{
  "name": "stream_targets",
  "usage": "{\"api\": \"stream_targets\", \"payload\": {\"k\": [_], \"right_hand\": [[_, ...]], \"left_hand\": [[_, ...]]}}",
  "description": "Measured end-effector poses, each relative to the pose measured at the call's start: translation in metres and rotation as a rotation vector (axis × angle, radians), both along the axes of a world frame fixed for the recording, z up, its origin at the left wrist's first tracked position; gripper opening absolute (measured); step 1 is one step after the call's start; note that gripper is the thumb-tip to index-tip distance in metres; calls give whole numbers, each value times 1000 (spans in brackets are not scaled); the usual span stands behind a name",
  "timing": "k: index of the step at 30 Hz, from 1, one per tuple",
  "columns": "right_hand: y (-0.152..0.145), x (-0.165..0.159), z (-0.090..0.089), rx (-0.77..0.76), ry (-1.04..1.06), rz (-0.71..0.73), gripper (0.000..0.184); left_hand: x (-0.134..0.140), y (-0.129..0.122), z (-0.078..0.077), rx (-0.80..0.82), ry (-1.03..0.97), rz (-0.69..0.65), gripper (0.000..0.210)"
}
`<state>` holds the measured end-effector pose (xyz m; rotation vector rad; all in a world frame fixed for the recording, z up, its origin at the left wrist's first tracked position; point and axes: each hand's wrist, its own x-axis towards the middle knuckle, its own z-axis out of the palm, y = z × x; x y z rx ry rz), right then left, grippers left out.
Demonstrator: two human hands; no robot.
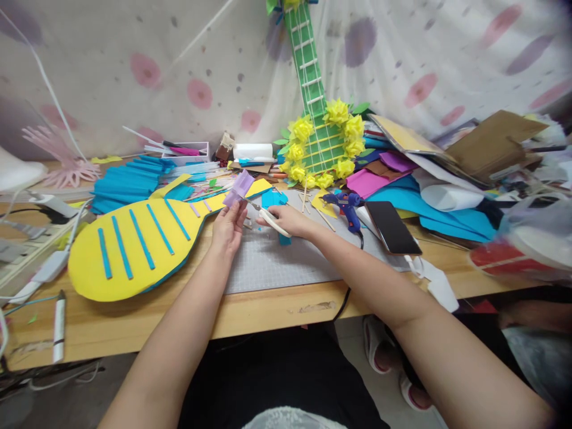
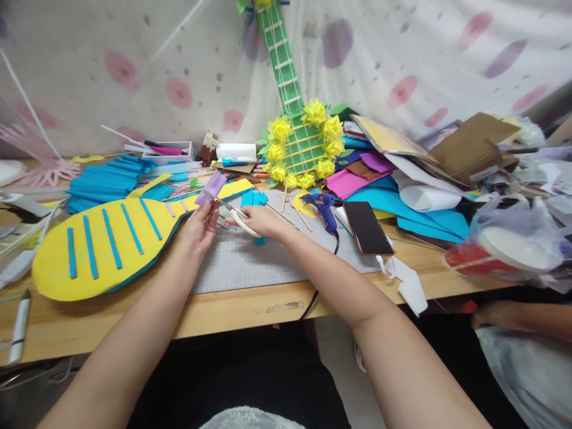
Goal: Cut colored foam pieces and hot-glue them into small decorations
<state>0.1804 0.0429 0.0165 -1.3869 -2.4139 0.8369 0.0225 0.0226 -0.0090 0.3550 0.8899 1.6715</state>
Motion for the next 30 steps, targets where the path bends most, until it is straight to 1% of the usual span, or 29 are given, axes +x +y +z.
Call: {"api": "stream_targets", "payload": {"k": [2,4,7,9,12,15,17,22,26,30], "right_hand": [[0,4,3,-110,99,82,58],[1,9,8,-187,127,146,56],[7,21,15,-284,93,209,51],[13,29,20,-386,77,238,47],[21,40,28,-531,45,274,43],[26,49,35,-620,5,315,43],[27,52,37,-638,-14,326,44],[31,49,40,-568,-78,365,51],[32,41,42,-600,-99,324,52],[31,38,45,-568,-125,334,54]], "left_hand": [[-1,0,0,9,34,3,13],[-1,0,-1,10,87,39,22],[-2,0,-2,49,212,95,38],[-2,-1,-2,93,305,99,46],[-2,-3,-1,125,383,89,52],[-2,-5,-1,137,416,71,55],[-2,-5,-1,139,439,42,59],[-1,-7,-2,119,498,-46,70],[-1,-7,-2,114,529,-70,75],[-1,-7,-2,105,506,-81,76]]}}
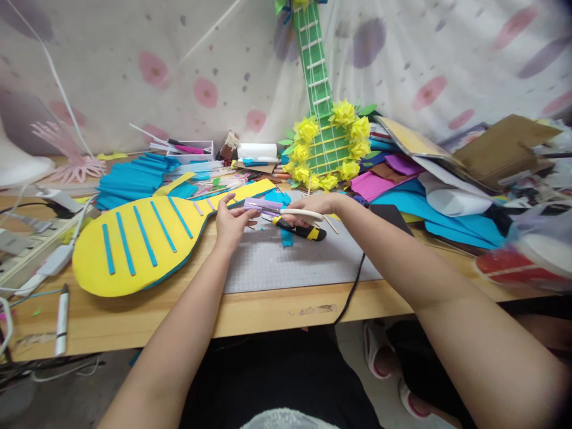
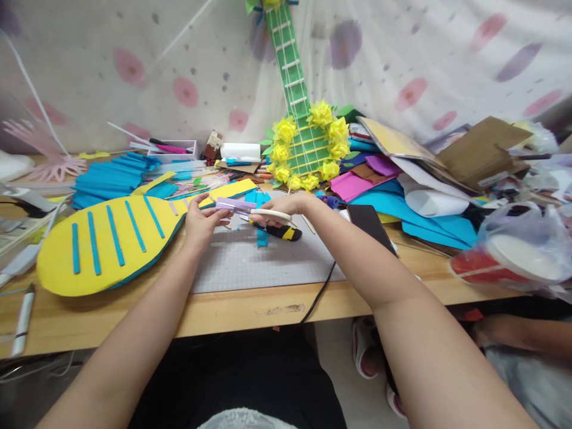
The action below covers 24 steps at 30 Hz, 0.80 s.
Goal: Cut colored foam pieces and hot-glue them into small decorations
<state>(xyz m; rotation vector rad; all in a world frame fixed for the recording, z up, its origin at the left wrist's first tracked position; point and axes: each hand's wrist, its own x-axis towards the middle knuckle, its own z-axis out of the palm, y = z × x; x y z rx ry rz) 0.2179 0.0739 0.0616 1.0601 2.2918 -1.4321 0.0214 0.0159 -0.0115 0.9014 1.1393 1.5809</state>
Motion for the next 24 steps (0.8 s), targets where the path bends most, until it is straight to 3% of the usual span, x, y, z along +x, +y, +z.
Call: {"api": "stream_targets", "payload": {"k": [11,24], "right_hand": [[4,1,0,139,-64,54,57],[8,3,1,188,-96,84,61]], "left_hand": [[0,-1,3,-35,6,-24,73],[-1,-1,1,-21,73,-29,70]]}}
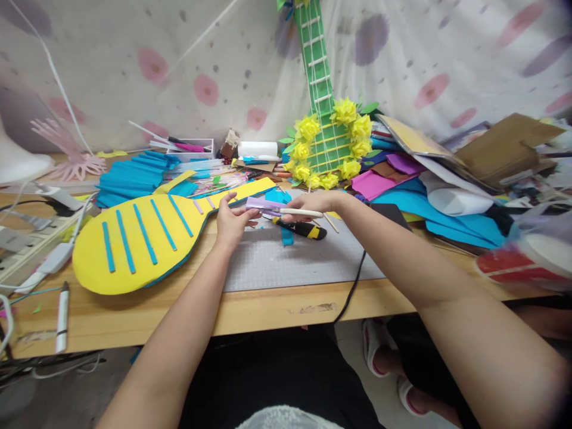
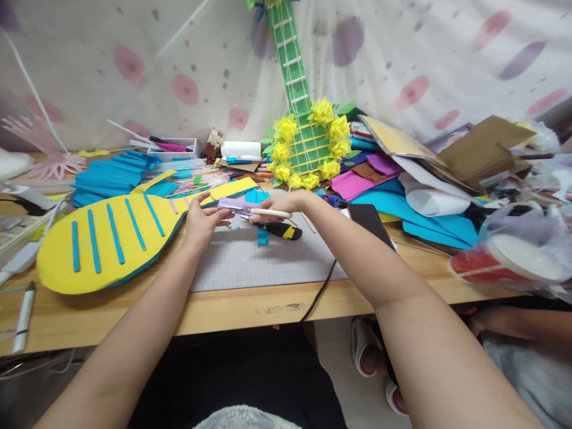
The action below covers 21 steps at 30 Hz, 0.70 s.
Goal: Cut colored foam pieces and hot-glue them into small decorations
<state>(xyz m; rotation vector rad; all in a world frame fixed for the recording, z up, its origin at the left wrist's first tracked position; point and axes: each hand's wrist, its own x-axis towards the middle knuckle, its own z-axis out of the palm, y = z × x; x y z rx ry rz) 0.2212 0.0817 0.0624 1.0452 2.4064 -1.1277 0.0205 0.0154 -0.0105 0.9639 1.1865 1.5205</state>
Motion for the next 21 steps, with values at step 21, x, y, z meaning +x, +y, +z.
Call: {"api": "stream_targets", "payload": {"k": [21], "right_hand": [[-8,-5,6,206,-64,-68,59]], "left_hand": [[0,0,3,-46,72,20,69]]}}
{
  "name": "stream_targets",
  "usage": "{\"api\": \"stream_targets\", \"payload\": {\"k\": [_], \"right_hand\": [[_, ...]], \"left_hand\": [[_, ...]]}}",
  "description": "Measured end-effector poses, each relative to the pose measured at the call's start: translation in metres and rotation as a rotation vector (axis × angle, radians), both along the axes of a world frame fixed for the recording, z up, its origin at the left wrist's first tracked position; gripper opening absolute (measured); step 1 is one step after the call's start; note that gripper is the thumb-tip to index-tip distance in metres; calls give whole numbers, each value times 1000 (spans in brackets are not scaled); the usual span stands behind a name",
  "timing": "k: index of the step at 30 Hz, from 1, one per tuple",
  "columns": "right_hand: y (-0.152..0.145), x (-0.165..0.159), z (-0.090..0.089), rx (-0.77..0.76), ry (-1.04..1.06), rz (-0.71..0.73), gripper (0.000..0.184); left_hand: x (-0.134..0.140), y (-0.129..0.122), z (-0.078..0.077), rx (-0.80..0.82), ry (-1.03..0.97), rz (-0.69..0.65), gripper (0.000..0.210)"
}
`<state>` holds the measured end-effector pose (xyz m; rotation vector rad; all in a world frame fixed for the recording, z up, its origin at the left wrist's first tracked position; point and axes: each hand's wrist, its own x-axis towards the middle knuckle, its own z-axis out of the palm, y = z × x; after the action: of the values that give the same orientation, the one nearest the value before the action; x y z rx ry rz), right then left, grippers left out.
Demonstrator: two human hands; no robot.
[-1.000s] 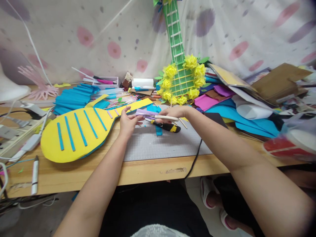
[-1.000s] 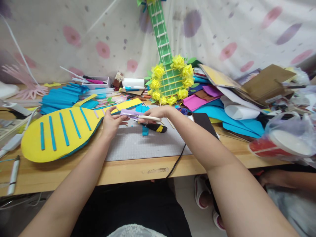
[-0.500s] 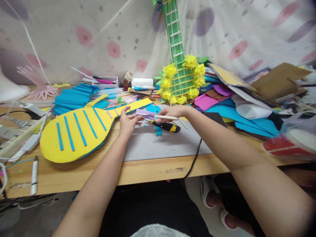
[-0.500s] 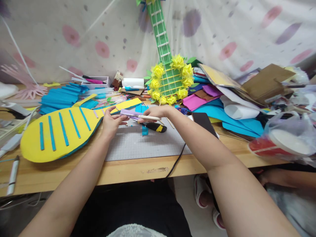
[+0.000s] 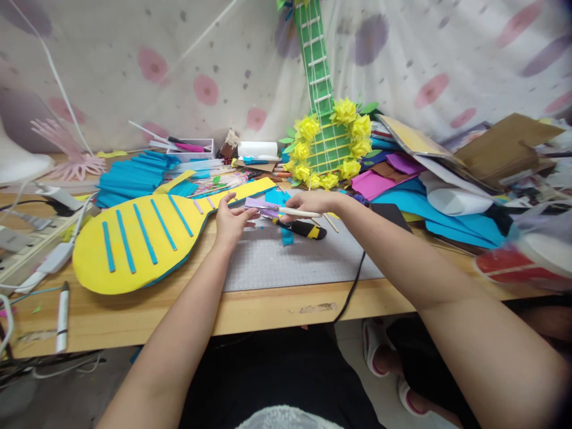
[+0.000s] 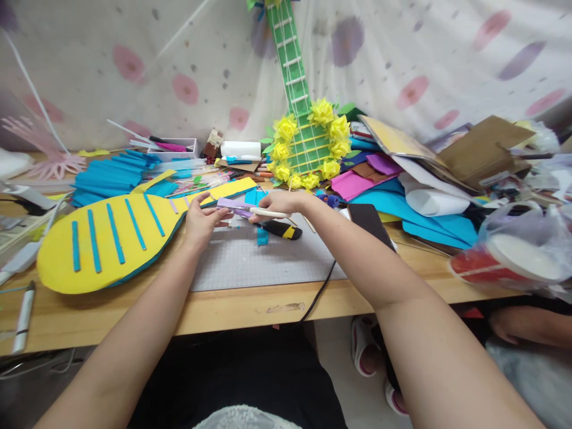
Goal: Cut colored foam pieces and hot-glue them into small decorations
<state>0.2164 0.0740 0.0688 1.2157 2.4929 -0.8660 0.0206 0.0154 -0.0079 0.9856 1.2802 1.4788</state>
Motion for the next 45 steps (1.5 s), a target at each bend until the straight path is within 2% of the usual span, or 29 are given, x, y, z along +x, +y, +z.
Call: {"api": "stream_targets", "payload": {"k": [6,20,37,40,45], "right_hand": [[-3,-1,3,60,3,-14,56],[0,-1,0,90,2,-1,55],[1,-3,-4,240,-10,-23,53],[0,-3,-11,291,34,-87,53],[-9,0,-39,283,220,-224,52]], "left_hand": [[0,0,1,-11,-8,4,66],[-1,2,-3,6,-44,-9,64],[-2,4,-7,33,-59,10,61],[-5,6,-7,45,-53,49,59],[-9,9,-9,58,-63,65,48]]}}
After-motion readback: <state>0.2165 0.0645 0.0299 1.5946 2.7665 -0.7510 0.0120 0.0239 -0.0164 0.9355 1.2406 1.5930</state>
